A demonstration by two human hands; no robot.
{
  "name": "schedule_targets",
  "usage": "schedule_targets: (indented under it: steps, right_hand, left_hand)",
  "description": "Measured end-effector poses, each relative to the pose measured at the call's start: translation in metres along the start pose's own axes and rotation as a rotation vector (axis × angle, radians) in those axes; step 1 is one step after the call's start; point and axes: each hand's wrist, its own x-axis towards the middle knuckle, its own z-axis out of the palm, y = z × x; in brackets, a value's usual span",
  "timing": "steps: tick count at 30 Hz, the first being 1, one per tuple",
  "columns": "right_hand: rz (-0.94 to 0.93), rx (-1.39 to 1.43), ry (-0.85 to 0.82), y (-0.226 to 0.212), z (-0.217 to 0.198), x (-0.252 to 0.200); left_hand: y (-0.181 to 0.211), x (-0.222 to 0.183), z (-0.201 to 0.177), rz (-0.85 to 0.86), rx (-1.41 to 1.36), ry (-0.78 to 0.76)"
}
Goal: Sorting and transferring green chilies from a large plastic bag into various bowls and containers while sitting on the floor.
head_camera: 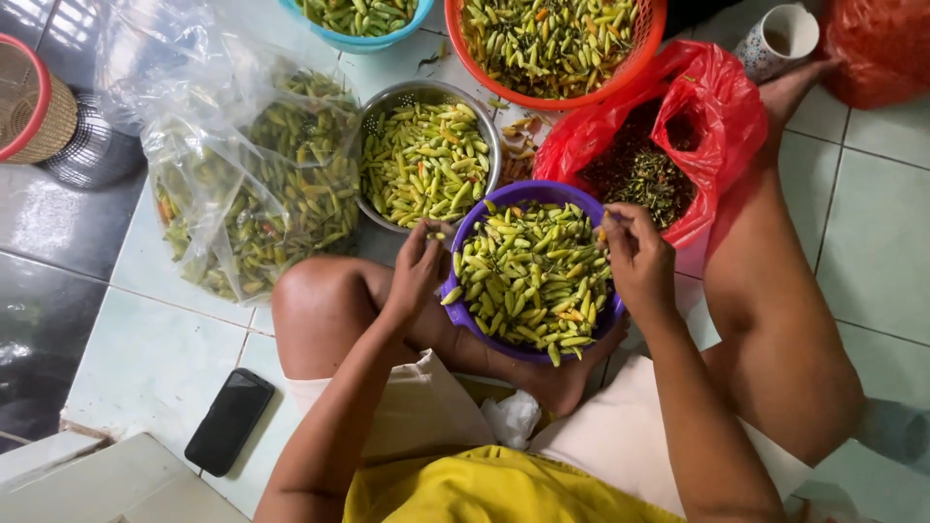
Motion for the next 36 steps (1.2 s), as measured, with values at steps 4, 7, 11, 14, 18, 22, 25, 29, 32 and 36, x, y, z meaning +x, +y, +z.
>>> schedule_targets:
  steps: [4, 7, 11, 14, 18, 22, 25, 29, 32, 36]
  right_hand:
    - [0.091, 0.066, -0.080, -0.001, -0.004, 0.002]
    - [0.202, 0.236, -0.224, 0.013, -0.004, -0.003]
    - [0.269, 0.249, -0.278, 0.004, 0.000, -0.010]
    - [0.223, 0.166, -0.321, -0.019, -0.001, -0.014]
    - [0.039, 0.025, -0.334, -0.028, 0.002, -0.019]
    - [0.000, 0.057, -0.323, -0.032, -0.003, -0.023]
    - [-0.025, 0.115, -0.313, -0.041, -0.006, -0.025]
    - [-0.084, 0.075, -0.293, -0.043, 0.000, -0.032]
    - [-0.132, 0.026, -0.251, -0.045, 0.002, -0.039]
    - [-0.163, 0.044, -0.202, -0.050, 0.002, -0.045]
  left_hand:
    - [0.036, 0.026, -0.004, 0.040, 0.027, 0.031]
    - [0.030, 0.028, -0.002, 0.086, -0.015, 0.069]
    - [0.024, 0.010, 0.025, 0.002, -0.005, -0.034]
    - [0.023, -0.011, 0.058, -0.065, 0.042, -0.166]
    - [0.033, -0.027, 0.099, -0.074, 0.163, -0.351]
    - [0.060, -0.040, 0.124, -0.001, 0.362, -0.339]
    - [0.055, -0.044, 0.121, 0.012, 0.238, -0.269]
    - [0.028, -0.044, 0.112, 0.023, 0.155, -0.208]
    - [0.016, -0.047, 0.109, 0.026, 0.123, -0.224]
    - [0.006, -0.047, 0.103, -0.051, -0.078, -0.222]
